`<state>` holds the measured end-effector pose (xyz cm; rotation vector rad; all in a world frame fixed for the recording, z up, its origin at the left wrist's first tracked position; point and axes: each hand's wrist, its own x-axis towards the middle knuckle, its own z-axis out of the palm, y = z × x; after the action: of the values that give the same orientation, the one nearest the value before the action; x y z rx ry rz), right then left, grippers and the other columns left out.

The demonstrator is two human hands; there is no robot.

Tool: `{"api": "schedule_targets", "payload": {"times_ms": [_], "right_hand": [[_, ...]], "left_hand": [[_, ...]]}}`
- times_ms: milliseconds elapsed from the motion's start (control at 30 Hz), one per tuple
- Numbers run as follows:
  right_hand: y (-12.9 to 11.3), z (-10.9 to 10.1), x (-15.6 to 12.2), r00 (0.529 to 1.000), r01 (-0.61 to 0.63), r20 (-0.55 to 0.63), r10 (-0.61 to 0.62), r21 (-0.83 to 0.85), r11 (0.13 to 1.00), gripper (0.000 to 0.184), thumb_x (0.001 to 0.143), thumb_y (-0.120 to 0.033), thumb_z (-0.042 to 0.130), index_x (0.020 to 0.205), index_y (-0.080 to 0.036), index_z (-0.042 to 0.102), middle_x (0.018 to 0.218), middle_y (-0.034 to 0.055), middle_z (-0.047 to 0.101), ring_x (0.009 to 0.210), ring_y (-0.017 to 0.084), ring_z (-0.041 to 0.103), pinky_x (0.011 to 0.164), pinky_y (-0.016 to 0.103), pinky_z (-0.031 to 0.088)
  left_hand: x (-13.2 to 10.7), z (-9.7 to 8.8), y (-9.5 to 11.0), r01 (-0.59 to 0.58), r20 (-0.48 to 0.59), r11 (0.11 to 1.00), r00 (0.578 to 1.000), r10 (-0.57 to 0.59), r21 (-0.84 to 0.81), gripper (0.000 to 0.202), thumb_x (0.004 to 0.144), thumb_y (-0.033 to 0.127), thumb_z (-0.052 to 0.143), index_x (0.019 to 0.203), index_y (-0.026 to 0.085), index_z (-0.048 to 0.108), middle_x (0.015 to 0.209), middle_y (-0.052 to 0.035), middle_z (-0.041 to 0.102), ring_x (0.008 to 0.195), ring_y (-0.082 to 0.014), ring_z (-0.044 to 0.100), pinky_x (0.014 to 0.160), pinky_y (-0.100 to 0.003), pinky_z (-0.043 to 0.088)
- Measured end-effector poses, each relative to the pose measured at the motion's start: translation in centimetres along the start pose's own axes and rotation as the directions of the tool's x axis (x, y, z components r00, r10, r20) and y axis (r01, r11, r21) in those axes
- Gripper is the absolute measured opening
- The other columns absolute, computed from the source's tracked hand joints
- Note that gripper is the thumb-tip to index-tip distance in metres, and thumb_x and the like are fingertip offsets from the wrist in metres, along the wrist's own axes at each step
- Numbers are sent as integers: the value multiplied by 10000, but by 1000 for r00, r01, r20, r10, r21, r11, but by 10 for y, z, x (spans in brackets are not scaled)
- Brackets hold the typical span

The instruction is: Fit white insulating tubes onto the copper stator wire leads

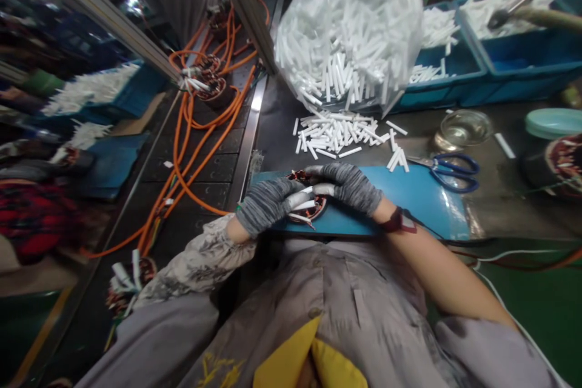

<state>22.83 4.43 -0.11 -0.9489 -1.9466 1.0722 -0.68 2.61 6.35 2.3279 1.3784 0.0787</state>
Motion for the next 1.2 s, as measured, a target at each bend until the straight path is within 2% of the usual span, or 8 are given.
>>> {"api": "schedule_targets", "payload": {"times_ms": [233,300,433,633,767,867,1033,1200], "right_hand": [[7,-4,-9,1000,18,20,-15,-130,991,435,1038,-433,547,1395,-218,671,1294,106,746,1179,266,710,1072,484,558],[4,-4,-17,1000,-3,-3,3,-155,988,408,1038,-411,544,1383,-236,677,1274,86,755,1154,256,720,1060,470,568],[-6,-5,-35,991,-77,-120,59,-153,985,339,1015,-402,598,1287,-251,731,1166,60,787,1031,242,752,986,430,605],[-20,3,-38,969,-87,-240,56,-120,989,277,1022,-385,615,1225,-273,768,1113,41,799,986,229,756,968,403,607],[-20,5,-40,988,10,-151,-24,-89,996,286,1035,-371,610,1264,-277,754,1164,41,791,1042,214,746,990,386,596],[-15,5,-38,997,60,-50,-64,-83,995,334,1063,-375,555,1344,-291,715,1272,50,760,1167,225,711,1076,426,556],[-8,4,-21,995,87,57,-86,-12,996,353,1068,-466,537,1309,-303,736,1223,45,769,1136,217,717,1062,410,561],[-12,2,-6,972,192,128,-195,35,981,347,1063,-484,546,1278,-304,751,1194,44,769,1114,212,712,1050,401,557]], "left_hand": [[25,-15,31,203,256,930,923,-286,307,663,971,734,490,983,153,809,895,-138,794,903,-319,763,808,-380,564],[21,-15,29,179,196,942,951,-240,283,670,943,756,521,1016,151,801,908,-138,792,907,-315,760,830,-387,565],[13,-10,5,27,-130,989,992,-8,145,758,823,669,765,1372,156,668,1350,-152,711,1244,-322,673,1092,-420,500],[33,-8,-16,233,-178,972,956,-233,-21,567,912,540,748,1359,201,664,1066,-52,799,1027,-255,746,1070,-432,521],[17,-10,-5,-18,-335,1000,942,18,3,428,950,444,727,1293,190,712,1282,-94,739,1182,-251,696,1124,-421,502],[-1,-5,-1,-188,-295,976,931,213,111,308,987,410,671,1233,251,765,1432,-83,664,1404,-308,557,1235,-524,399],[-2,8,-16,-285,-59,958,957,285,20,355,1033,298,571,1363,287,700,1553,-44,570,1527,-281,424,1320,-553,288],[0,20,-31,-289,-184,902,953,240,-321,348,1018,322,554,1308,210,710,1580,-107,510,1482,-294,480,1282,-507,386]]}}
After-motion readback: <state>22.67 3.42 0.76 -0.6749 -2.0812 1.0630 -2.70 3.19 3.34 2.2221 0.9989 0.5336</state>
